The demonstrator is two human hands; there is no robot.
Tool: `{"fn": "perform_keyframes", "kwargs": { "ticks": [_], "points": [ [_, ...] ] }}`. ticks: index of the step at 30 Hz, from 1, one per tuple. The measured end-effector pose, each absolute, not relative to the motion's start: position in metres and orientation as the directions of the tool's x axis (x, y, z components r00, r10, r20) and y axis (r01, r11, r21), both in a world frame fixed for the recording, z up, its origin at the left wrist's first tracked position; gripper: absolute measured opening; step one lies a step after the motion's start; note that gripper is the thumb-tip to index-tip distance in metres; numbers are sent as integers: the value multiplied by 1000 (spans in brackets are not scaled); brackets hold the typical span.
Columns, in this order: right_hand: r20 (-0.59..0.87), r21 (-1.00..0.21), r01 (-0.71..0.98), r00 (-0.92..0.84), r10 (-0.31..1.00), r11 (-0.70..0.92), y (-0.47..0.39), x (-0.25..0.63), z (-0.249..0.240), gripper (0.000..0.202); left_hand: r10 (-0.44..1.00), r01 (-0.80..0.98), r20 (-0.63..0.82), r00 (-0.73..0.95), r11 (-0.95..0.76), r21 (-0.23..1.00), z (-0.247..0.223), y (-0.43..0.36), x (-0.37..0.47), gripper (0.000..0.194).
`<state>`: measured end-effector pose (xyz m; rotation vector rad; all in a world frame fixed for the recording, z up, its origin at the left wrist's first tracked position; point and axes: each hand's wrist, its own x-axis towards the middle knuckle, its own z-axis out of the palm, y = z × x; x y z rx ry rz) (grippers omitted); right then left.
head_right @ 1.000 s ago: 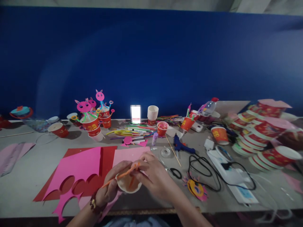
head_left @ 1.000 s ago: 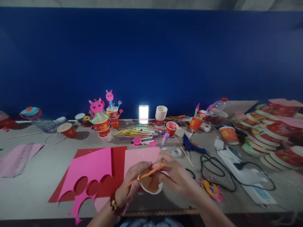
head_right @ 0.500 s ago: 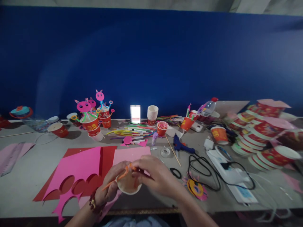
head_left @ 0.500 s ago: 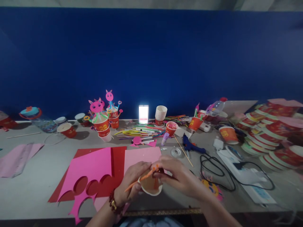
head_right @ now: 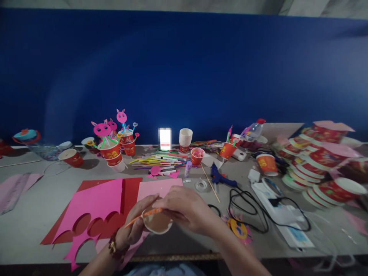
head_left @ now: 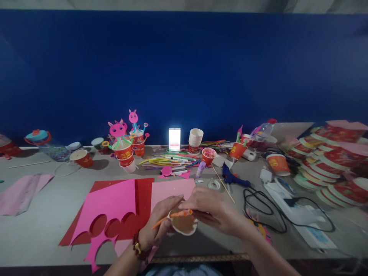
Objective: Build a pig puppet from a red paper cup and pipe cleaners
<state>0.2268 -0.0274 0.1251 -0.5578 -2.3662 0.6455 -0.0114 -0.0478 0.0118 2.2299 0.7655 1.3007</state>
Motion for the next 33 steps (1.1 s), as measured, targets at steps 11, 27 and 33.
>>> {"fn": "perform_keyframes", "kwargs": {
  "ticks": [11,27,33],
  "points": [
    [320,-556,288,-791,521,780,-22,217,129,40,676,172,581,454,-706,687,7,-46,-13,54],
    [154,-415,416,-845,513,809,-20,211,124,35,766,136,509,393,-596,791,7,-53,-13,54],
    [188,-351,424,-842,506,835,-23,208,123,28,764,112,578,286,-626,771,12,-55,-9,49]
  ]
}}
